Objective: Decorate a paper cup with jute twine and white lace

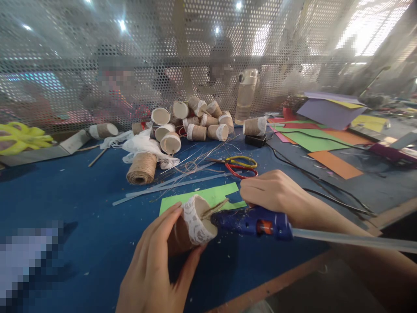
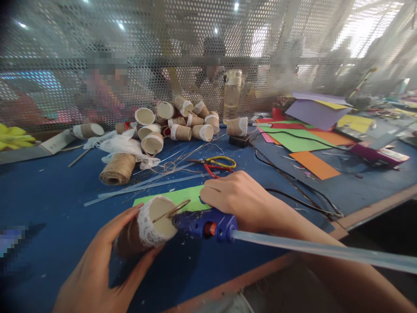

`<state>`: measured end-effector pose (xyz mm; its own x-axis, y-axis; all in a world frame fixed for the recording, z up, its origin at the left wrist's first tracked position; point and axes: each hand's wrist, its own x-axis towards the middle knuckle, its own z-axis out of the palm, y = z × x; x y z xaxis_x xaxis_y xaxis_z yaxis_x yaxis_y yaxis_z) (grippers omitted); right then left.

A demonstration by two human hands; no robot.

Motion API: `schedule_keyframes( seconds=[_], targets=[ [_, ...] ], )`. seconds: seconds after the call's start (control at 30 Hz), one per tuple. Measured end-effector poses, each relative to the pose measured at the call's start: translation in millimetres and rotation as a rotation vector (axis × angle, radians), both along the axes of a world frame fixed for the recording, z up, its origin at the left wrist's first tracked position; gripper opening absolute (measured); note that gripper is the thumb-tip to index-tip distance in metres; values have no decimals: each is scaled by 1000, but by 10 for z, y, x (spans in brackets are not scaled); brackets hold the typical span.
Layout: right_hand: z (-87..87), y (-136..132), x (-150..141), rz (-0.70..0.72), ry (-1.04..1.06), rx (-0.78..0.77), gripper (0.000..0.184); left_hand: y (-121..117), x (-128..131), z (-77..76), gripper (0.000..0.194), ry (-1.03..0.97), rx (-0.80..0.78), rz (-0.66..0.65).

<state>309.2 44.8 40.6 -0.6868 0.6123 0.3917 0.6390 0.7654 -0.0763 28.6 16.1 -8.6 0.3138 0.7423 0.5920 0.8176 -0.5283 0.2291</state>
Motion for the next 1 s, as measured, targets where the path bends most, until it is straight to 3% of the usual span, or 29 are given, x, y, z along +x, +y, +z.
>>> schedule_keyframes(
  seconds=[0.73, 1.0],
  targets=[
    [-5, -8, -23, 11, -4, 67, 19, 5, 1, -22, 49, -1, 32, -28],
    [12, 1, -11, 48, 19, 9, 19, 20, -9, -24, 52, 9, 31, -28]
  ],
)
